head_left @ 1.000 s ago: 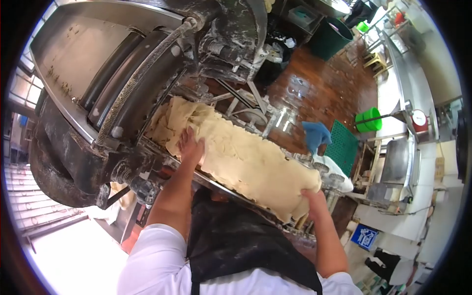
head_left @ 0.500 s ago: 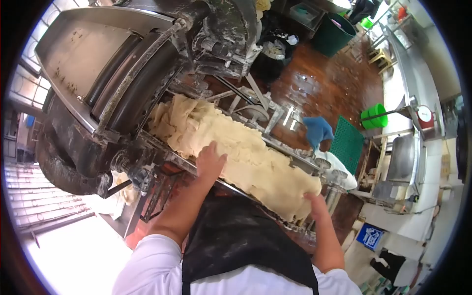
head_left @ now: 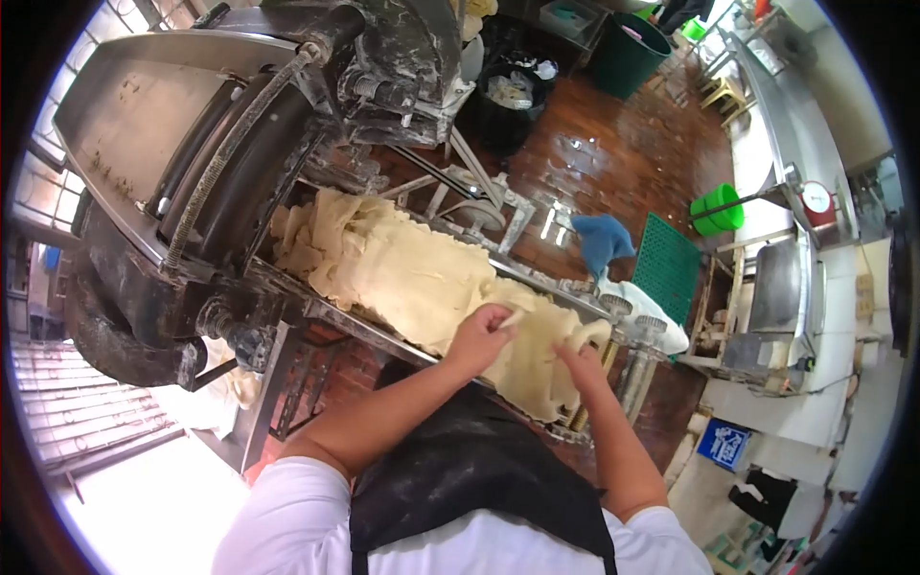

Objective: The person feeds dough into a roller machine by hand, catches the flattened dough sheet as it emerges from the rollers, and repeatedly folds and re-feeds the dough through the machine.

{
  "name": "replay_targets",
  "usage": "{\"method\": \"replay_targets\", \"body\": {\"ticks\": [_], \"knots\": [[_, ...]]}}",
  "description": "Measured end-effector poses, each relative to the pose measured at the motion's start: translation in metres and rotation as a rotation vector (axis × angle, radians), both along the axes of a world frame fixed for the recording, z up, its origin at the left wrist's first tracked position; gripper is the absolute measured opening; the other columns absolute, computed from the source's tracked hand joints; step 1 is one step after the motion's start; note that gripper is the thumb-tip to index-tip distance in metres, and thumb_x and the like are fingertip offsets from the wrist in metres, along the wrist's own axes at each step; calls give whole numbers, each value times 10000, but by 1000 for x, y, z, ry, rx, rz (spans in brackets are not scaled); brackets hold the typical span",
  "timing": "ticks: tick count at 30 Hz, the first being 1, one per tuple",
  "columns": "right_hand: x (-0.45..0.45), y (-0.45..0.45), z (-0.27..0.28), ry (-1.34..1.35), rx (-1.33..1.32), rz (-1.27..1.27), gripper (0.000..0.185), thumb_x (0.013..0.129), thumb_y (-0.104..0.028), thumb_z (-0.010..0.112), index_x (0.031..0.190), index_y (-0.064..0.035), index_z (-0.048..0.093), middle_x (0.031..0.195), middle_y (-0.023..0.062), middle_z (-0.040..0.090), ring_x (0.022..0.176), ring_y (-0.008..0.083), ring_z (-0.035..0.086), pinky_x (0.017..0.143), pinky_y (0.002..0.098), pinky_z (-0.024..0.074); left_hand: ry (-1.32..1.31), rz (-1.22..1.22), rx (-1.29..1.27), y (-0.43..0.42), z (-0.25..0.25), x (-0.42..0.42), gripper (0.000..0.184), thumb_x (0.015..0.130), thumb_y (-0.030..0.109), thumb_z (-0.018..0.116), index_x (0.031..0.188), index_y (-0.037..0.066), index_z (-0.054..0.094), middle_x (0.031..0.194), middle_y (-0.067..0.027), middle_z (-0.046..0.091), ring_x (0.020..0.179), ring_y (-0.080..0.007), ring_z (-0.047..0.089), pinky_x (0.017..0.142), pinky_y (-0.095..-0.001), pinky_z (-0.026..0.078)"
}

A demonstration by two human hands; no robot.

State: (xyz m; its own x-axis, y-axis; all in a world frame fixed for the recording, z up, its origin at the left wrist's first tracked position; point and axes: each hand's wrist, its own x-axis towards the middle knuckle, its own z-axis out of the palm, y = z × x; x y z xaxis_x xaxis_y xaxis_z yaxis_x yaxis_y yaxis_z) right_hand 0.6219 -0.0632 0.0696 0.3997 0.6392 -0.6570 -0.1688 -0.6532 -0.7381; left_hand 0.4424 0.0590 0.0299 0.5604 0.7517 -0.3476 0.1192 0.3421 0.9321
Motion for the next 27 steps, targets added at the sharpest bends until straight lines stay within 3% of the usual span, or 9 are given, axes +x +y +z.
{"method": "replay_targets", "body": {"ticks": [5,8,10,13,16,17,21,24,27], "knots": [[-17,27,2,-13,10,225,655,796,-470,691,1195,32,559,1082,107,625,955,171,593,824,304,461,-6,-155,50,-27,-6,31,287,840,117,650,1091,4,571,952,-52,623,840,-116,583,759,-263,479],[-21,37,4,-17,-259,125,588,788,-418,707,1155,24,583,1015,104,646,877,175,618,749,302,485,-42,-234,11,-25,-2,26,375,844,112,620,1194,7,536,1030,-89,623,914,-144,596,808,-282,486],[-27,37,2,-84,-172,81,515,784,-335,716,1134,22,594,982,103,657,838,178,628,719,305,495,-184,-284,-150,-18,0,8,415,840,118,622,1228,15,518,1050,-100,623,950,-152,592,827,-288,485],[-38,32,-9,-172,-28,47,506,774,-287,733,1140,30,589,1021,105,655,883,191,627,747,317,493,238,-174,174,-12,9,-34,471,823,148,641,1250,11,499,1112,-131,600,992,-202,588,867,-312,476],[-37,23,-41,-94,108,-32,455,789,-215,714,1149,31,584,1054,106,650,923,199,623,787,324,490,494,-40,551,-3,6,-55,541,798,180,661,1276,5,475,1166,-172,564,1039,-264,573,906,-350,471],[-34,19,-52,-39,146,-68,425,799,-181,702,1149,29,584,1057,106,649,927,200,623,796,324,491,441,-4,708,2,-1,-58,671,755,198,683,1334,-3,408,1234,-222,521,1110,-331,542,945,-388,457],[-26,15,-8,61,78,-101,398,813,-97,674,1182,16,575,1091,91,642,958,195,620,831,324,487,368,-424,638,10,-3,-49,929,675,237,714,1440,13,237,1315,-262,472,1229,-381,462,1027,-411,387],[-16,-5,27,149,98,-101,416,811,-88,681,1202,3,571,1111,79,636,984,185,614,849,321,481,220,-451,455,4,14,-38,960,653,254,724,1422,-41,231,1342,-276,436,1236,-397,441,1044,-423,363],[-7,-20,45,96,111,-143,408,813,-93,697,1198,-13,584,1123,61,633,1015,169,600,889,311,463,275,-545,573,2,18,-28,1055,627,332,773,1430,-49,204,1364,-280,410,1279,-401,396,1076,-443,315]]}}
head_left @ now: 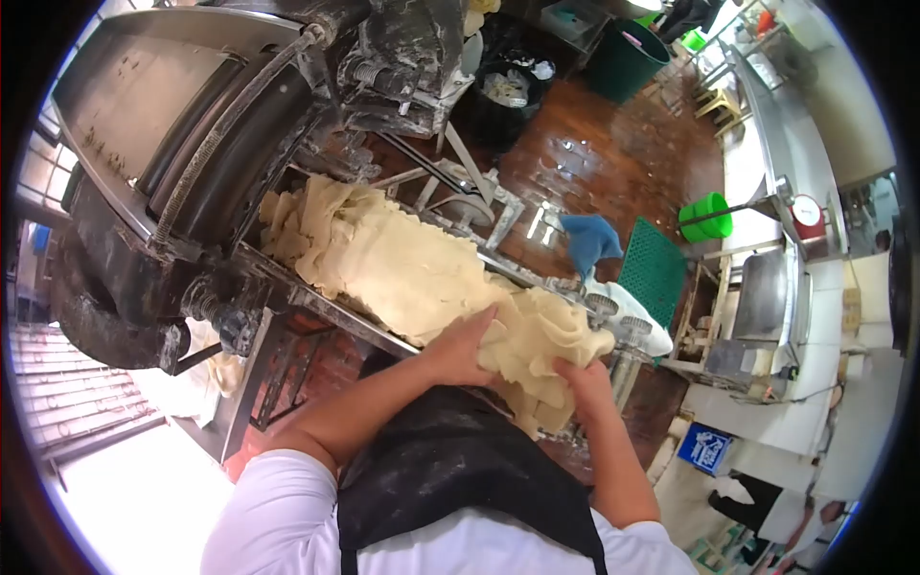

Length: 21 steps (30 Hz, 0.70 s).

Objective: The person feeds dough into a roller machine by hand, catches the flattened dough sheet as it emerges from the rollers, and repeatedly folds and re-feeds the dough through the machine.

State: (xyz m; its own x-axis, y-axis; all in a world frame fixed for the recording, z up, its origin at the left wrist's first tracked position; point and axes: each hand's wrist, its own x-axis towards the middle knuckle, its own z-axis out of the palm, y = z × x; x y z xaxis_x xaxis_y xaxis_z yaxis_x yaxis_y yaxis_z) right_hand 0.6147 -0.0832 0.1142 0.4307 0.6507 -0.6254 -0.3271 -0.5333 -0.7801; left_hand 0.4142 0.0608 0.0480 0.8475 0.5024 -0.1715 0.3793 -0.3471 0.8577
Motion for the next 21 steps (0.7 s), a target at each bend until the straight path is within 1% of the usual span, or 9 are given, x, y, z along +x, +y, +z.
{"method": "replay_targets", "body": {"ticks": [3,6,9,14,15,17,18,20,21], "knots": [[12,-14,8,2,81,-40,405,810,-88,702,1193,-17,592,1126,62,636,1021,165,600,886,311,466,55,-91,60,-1,-6,2,1137,604,428,805,1432,-57,196,1398,-274,373,1325,-395,336,1110,-468,248],[20,-24,40,-34,39,-88,398,801,-68,710,1180,-17,599,1112,62,643,1007,159,608,871,309,476,66,-69,93,-7,-33,2,1164,612,448,805,1450,-45,166,1441,-272,320,1354,-395,294,1140,-481,187],[38,-45,48,-44,42,-105,422,780,-39,708,1184,-19,589,1097,66,650,984,186,627,859,330,497,120,-50,19,-4,-29,5,1150,617,499,794,1439,-40,197,1447,-252,323,1365,-364,288,1138,-476,190],[40,-52,76,-45,134,-149,445,761,-15,706,1187,7,578,1093,88,654,974,199,638,854,335,508,70,-74,-15,1,-23,0,924,709,409,746,1426,23,309,1434,-228,367,1342,-343,343,1121,-404,263],[37,-51,81,-32,164,-164,459,763,-24,703,1200,12,565,1104,99,649,980,212,639,864,341,508,52,-40,-40,1,-14,-5,866,735,380,732,1428,49,331,1429,-222,378,1336,-339,356,1114,-387,283],[32,-45,91,13,233,-179,487,769,-41,697,1226,23,541,1127,120,639,991,239,641,883,354,508,-77,1,-7,-4,32,-15,618,788,316,693,1322,74,500,1274,-194,545,1185,-323,524,1010,-370,412],[32,-42,94,36,257,-177,476,768,-36,692,1220,19,551,1123,109,642,991,231,638,879,348,507,-74,-35,-114,-1,68,-21,558,813,305,678,1300,80,522,1245,-199,558,1153,-332,544,991,-374,422],[27,-30,103,50,319,-178,505,772,-54,687,1246,22,529,1146,112,630,1013,231,628,886,353,506,-145,-46,-268,4,140,-33,541,835,332,674,1278,55,533,1232,-188,570,1141,-322,556,979,-375,427],[22,-19,111,48,360,-158,519,776,-72,688,1256,25,514,1160,121,622,1026,245,623,901,366,502,-203,-71,-168,8,165,-37,586,835,346,677,1302,40,503,1250,-198,554,1159,-320,544,989,-377,418]]}}
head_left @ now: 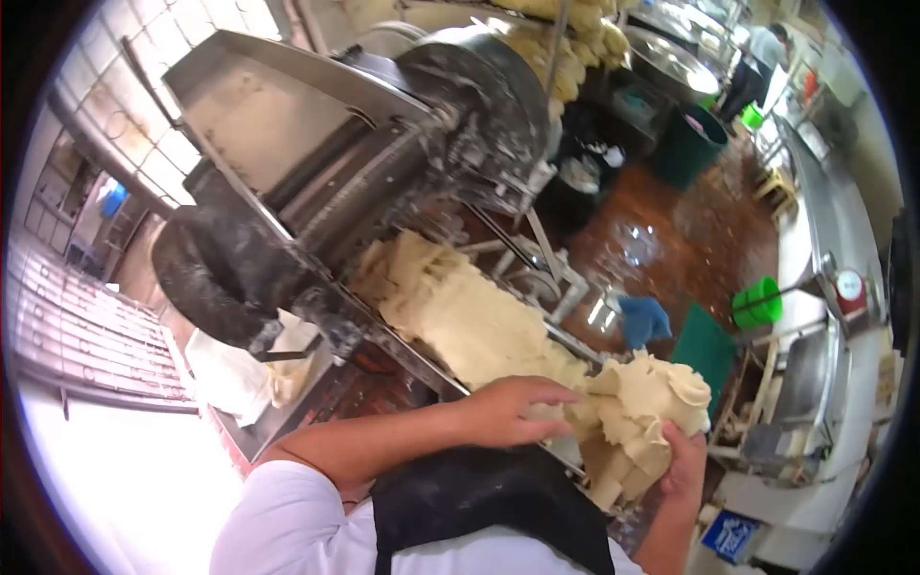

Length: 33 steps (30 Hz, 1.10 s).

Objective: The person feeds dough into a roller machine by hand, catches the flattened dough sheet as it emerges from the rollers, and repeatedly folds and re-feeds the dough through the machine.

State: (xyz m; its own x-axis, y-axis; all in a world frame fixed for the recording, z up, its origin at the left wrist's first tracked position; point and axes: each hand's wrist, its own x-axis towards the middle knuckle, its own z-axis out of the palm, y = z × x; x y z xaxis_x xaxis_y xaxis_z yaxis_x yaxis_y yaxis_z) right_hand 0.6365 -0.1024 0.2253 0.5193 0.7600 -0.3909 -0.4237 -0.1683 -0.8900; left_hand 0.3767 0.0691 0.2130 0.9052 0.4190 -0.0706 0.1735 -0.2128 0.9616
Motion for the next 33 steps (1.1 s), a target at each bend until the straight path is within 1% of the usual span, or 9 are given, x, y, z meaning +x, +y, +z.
{"method": "replay_targets", "body": {"ticks": [5,8,13,14,19,22,27,29,33], "knots": [[-32,58,71,-120,216,116,646,781,-156,710,1326,34,421,1244,151,564,1090,280,592,942,398,490,-186,204,277,31,98,-23,839,830,445,683,1414,-30,313,1365,-237,446,1265,-298,458,1047,-393,356],[-57,101,126,-212,321,219,706,781,-209,716,1353,32,381,1273,157,538,1118,281,576,936,391,493,-124,365,-133,68,125,-39,911,844,530,624,1413,-78,255,1424,-248,362,1316,-322,389,1066,-391,331],[-143,209,216,-367,479,365,660,792,-254,706,1317,32,427,1216,146,577,1054,265,610,888,368,520,-435,136,-494,134,184,-100,587,841,581,604,1105,57,602,989,-25,650,854,-113,622,695,-270,501],[-168,236,234,-348,491,417,623,801,-250,699,1299,31,452,1183,140,598,1021,253,626,870,360,528,-420,218,-558,144,207,-126,593,884,548,559,1217,58,536,1121,-51,611,1000,-147,600,827,-317,497],[-300,402,301,-185,683,766,498,838,-238,706,1215,18,508,1118,135,618,930,222,648,734,351,570,-494,883,-113,240,287,-235,495,886,525,571,1104,81,597,974,-73,653,873,-196,635,742,-353,519],[-379,496,281,45,832,740,531,833,-292,723,1221,-23,478,1119,132,602,958,231,633,768,374,573,-376,766,228,329,325,-322,427,856,412,646,1109,73,587,930,-59,646,695,-144,611,547,-251,454],[-440,546,135,-240,208,730,345,831,-233,695,1121,-73,599,916,40,630,760,167,607,602,337,522,432,780,879,473,246,-373,802,678,532,762,1261,23,554,1109,-149,651,1017,-291,614,906,-368,469],[-443,547,90,-108,76,720,326,848,-191,634,1144,-66,580,902,32,626,743,143,607,568,309,500,765,753,971,509,181,-383,750,676,552,739,1216,51,602,1133,-169,646,1029,-321,612,903,-389,470],[-450,549,88,-31,42,654,366,861,-234,627,1179,-65,561,901,33,610,732,146,599,563,296,486,803,887,658,481,178,-381,725,635,610,724,1141,96,656,1120,-170,653,1054,-324,606,905,-388,471]]}}
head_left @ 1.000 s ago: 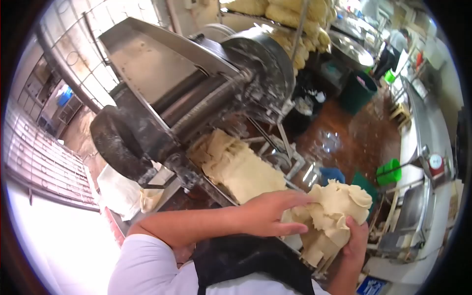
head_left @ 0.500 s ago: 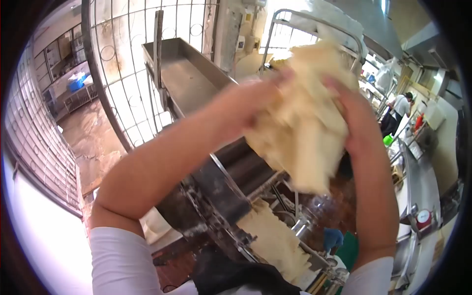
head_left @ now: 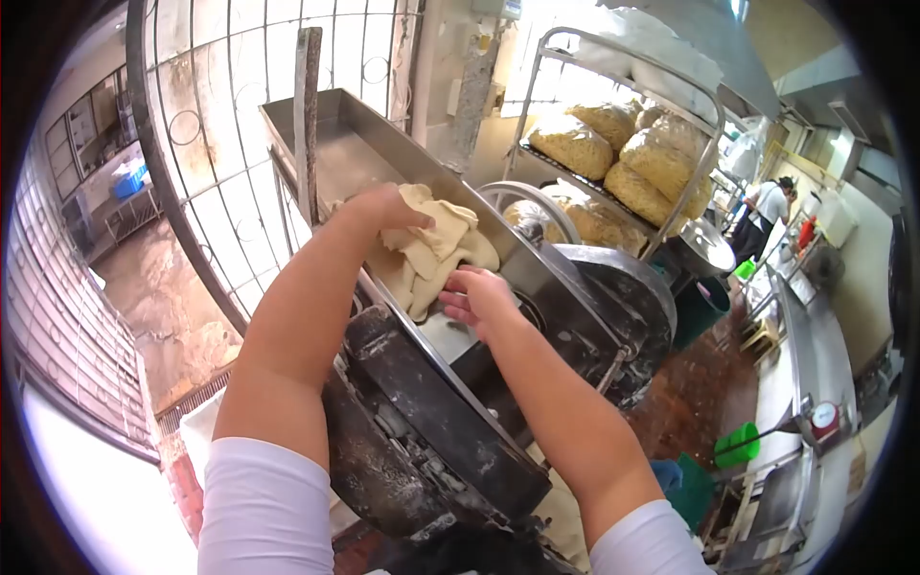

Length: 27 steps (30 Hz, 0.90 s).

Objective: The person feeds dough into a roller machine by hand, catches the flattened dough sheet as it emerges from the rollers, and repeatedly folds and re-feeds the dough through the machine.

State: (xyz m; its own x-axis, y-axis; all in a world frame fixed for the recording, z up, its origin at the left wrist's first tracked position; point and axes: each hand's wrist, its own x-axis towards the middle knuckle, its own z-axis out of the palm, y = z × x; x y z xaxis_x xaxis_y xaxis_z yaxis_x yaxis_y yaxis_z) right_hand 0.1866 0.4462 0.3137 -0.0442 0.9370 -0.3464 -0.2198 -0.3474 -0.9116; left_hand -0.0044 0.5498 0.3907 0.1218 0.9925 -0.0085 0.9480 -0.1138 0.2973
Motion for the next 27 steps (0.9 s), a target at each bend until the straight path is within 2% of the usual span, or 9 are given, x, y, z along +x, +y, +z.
{"method": "replay_targets", "body": {"ticks": [3,6,9,12,15,18,21,24,27], "knots": [[-2,-1,-5,-56,22,54,374,876,-275,619,1181,-68,558,894,30,608,718,137,597,555,280,477,138,-15,27,11,-11,0,686,630,549,745,1143,102,653,1127,-163,651,1054,-324,607,904,-386,475],[-2,-3,-12,-92,57,84,344,887,-300,617,1144,-74,579,852,17,621,664,106,600,515,231,459,205,-63,-67,29,-6,-6,660,616,465,765,1164,120,641,1114,-155,657,1045,-328,608,876,-386,492],[0,3,-16,-186,175,124,328,880,-274,623,1121,-55,589,819,13,619,642,102,594,502,228,454,313,132,0,12,-7,-3,624,618,361,753,1158,66,643,1149,-117,652,1033,-267,632,854,-393,504],[2,10,-18,-248,214,137,299,861,-224,624,1087,-31,589,798,28,615,614,104,586,490,236,457,151,78,-65,7,8,-9,631,599,338,762,1153,61,637,1154,-133,641,1050,-273,620,871,-396,499],[1,9,-16,-220,206,92,253,838,-177,612,1031,-16,582,782,45,604,594,114,582,481,245,461,-52,163,50,13,17,-15,498,681,306,711,1106,53,652,1111,-144,652,1035,-283,624,888,-392,493],[1,-1,-1,-158,158,58,194,822,-157,588,959,-21,567,753,62,582,585,139,589,473,271,481,-66,257,454,27,25,-23,360,777,242,618,1076,45,655,1098,-150,656,1029,-300,624,892,-398,489],[11,-8,9,-243,124,146,178,825,-154,572,939,-17,564,743,77,604,577,160,617,464,289,496,151,407,381,25,15,-12,328,830,172,533,1107,37,646,1127,-152,650,1054,-312,615,886,-416,487],[21,-4,-3,-435,69,306,181,826,-169,550,889,-5,592,758,105,655,553,181,638,428,299,471,78,417,99,56,-18,-31,438,761,280,656,1141,65,622,1149,-168,634,1030,-345,622,848,-443,505],[27,-1,1,-602,32,483,176,820,-167,551,827,-3,616,790,111,670,543,180,640,461,303,491,-349,421,-153,73,-20,-50,528,725,380,720,1127,49,637,1166,-148,630,1012,-302,627,843,-425,505]]}}
